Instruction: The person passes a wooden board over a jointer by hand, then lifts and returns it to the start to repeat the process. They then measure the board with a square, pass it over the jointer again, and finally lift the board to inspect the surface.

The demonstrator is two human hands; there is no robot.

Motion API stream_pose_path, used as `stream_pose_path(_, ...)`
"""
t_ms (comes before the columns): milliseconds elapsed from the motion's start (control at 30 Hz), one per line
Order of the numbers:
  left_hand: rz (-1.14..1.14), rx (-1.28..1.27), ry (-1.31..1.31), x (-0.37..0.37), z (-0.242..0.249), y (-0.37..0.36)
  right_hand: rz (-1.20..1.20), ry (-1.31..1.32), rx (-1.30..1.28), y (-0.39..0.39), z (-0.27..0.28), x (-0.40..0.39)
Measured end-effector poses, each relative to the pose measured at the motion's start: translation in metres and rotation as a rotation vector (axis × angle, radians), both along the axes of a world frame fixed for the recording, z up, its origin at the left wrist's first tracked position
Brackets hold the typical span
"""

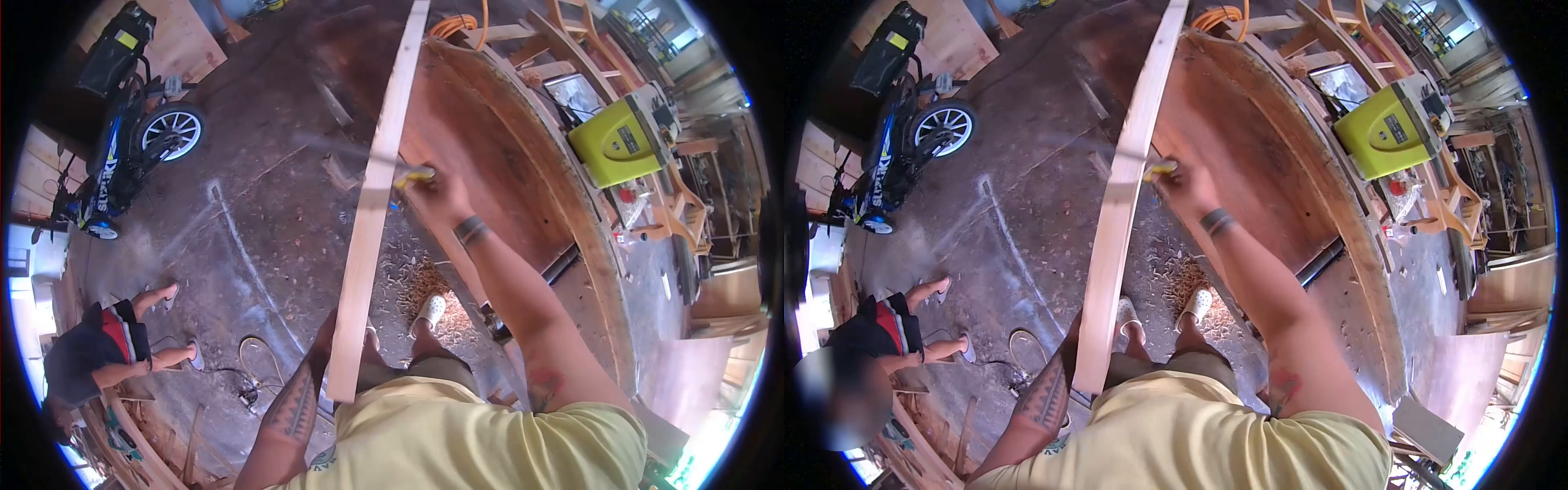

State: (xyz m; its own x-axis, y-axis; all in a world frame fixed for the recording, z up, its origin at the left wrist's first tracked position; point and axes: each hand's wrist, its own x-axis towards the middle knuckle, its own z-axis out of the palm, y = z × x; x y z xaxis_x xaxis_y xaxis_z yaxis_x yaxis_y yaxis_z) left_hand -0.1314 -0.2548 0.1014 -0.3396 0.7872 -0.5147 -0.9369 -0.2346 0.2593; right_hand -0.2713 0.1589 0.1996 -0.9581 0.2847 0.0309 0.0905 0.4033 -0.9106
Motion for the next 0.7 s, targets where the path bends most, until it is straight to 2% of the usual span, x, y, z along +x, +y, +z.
stream_pose_path(33,-0.006,-0.036,0.008,0.011,0.002,-0.023,-0.035,0.226,-0.369,0.005,-0.011,-0.013)
stream_pose_path(100,0.003,-0.120,0.002,0.038,0.007,-0.056,-0.062,0.152,0.192,0.032,0.019,-0.032)
stream_pose_path(200,0.023,-0.266,-0.027,0.079,0.007,-0.091,-0.067,0.018,0.267,0.041,0.047,-0.056)
stream_pose_path(300,0.013,-0.418,-0.048,0.118,0.005,-0.116,0.039,-0.057,0.275,0.037,0.036,-0.068)
stream_pose_path(400,-0.042,-0.557,-0.047,0.135,0.013,-0.120,0.039,0.012,0.139,0.035,0.013,-0.072)
stream_pose_path(433,-0.071,-0.611,-0.031,0.132,0.022,-0.115,0.026,-0.056,0.217,0.028,0.028,-0.069)
stream_pose_path(533,-0.141,-0.692,0.049,0.135,0.005,-0.115,0.028,-0.020,0.345,0.028,0.032,-0.070)
stream_pose_path(567,-0.124,-0.674,0.039,0.136,0.003,-0.114,0.066,-0.024,0.315,0.032,0.032,-0.073)
stream_pose_path(633,-0.095,-0.639,0.021,0.126,0.030,-0.103,0.110,-0.014,0.326,0.046,0.018,-0.084)
stream_pose_path(700,-0.096,-0.630,-0.009,0.129,0.022,-0.105,0.126,-0.030,0.352,0.047,0.018,-0.085)
